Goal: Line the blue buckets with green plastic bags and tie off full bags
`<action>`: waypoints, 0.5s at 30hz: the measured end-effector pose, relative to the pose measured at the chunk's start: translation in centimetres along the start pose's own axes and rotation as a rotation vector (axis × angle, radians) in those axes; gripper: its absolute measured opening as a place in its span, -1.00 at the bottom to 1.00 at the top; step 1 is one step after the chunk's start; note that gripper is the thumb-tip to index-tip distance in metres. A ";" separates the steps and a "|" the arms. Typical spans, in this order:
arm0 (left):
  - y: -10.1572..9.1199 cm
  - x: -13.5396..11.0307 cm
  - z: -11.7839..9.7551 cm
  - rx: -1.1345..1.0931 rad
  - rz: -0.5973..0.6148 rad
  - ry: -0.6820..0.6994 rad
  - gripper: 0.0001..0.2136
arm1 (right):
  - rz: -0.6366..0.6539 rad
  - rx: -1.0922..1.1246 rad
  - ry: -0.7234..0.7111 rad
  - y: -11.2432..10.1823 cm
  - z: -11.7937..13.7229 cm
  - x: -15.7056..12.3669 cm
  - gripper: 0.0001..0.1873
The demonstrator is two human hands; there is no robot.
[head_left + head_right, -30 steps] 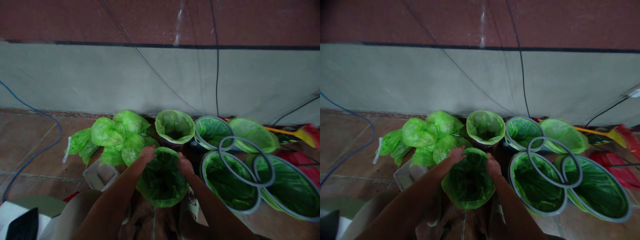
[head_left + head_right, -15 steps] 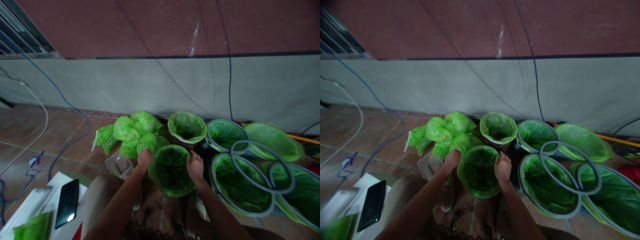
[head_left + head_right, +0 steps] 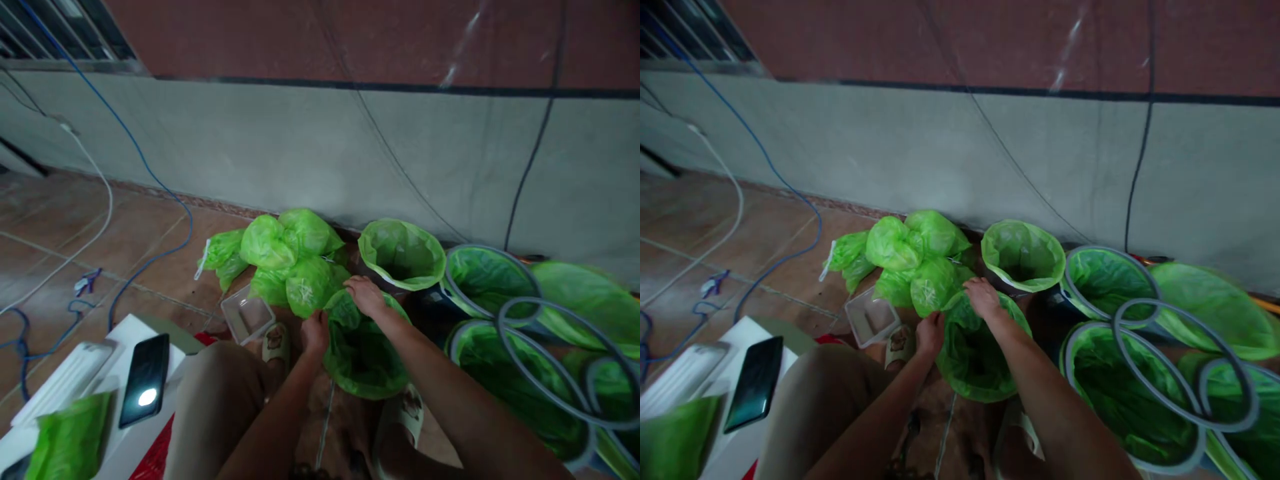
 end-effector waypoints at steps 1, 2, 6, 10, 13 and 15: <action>0.3 -0.2 0.2 -0.017 0.004 0.001 -0.71 | 0.079 -0.008 -0.034 0.6 -0.1 0.8 -0.72; 0.5 -0.3 0.4 -0.032 -0.001 0.000 -0.71 | 0.146 -0.010 -0.066 1.1 -0.2 1.3 -0.71; 0.9 -0.4 0.8 -0.085 -0.038 -0.014 -0.69 | 0.288 -0.023 -0.168 1.9 -0.3 2.2 -0.70; 1.4 -0.1 0.8 -0.101 -0.035 0.036 -0.71 | 0.348 -0.138 -0.196 2.3 -0.4 1.6 -0.74; 1.6 0.3 1.1 -0.069 -0.030 0.050 -0.72 | 0.324 -0.223 -0.100 2.6 -0.6 1.3 -0.70; 1.7 0.4 1.4 -0.029 -0.018 0.030 -0.72 | 0.293 -0.237 -0.049 2.8 -0.3 1.1 -0.65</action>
Point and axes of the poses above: each hand's wrist, its own x-axis towards the middle knuckle, its own y-axis out of the palm, z = x × y, the point moved 7 cm from there along x, towards the middle knuckle, and after that the axes turned 10 degrees about -z, right-handed, at the moved point
